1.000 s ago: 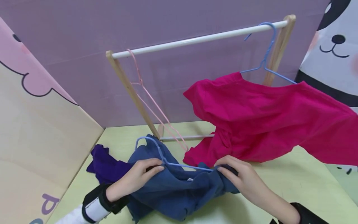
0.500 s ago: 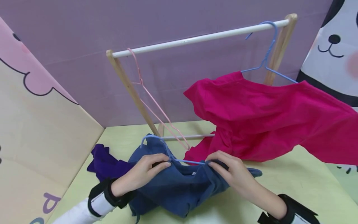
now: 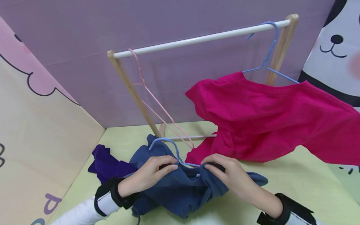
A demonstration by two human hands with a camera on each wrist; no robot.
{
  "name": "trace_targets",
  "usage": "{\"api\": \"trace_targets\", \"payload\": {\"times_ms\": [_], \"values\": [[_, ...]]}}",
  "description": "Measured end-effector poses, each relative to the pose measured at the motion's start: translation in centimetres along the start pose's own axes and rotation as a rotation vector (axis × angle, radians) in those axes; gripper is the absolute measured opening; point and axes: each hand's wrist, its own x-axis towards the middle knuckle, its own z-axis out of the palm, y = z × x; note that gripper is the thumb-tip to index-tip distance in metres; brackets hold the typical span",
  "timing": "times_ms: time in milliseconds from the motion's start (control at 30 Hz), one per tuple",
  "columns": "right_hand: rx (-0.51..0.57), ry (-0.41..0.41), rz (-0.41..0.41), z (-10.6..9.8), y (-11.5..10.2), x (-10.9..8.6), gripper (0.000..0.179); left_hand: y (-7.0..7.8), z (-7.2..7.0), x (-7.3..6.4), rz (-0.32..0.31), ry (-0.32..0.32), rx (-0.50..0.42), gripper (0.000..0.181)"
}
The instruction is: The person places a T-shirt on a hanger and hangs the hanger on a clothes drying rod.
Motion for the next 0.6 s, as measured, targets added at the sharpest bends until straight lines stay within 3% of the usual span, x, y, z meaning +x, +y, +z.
{"api": "trace_targets", "payload": {"times_ms": [133,267,467,600], "values": [[-0.086,-0.025,0.1,-0.3,0.1,-0.1,0.033,0.1,0.1,-0.1,0.008,0.01,-0.013,0.013],[-0.153,-0.124,0.206,-0.6,0.4,-0.4,0.008,0.0,0.2,-0.2,0.004,0.023,-0.014,0.013],[-0.014,-0.246,0.298,-1.7,1.1,-1.3,0.012,-0.1,0.0,-0.4,-0.029,0.016,-0.023,0.014],[0.007,-0.235,0.294,-2.6,1.3,-1.8,0.01,-0.2,-0.2,-0.6,-0.043,-0.003,-0.036,0.014]]}}
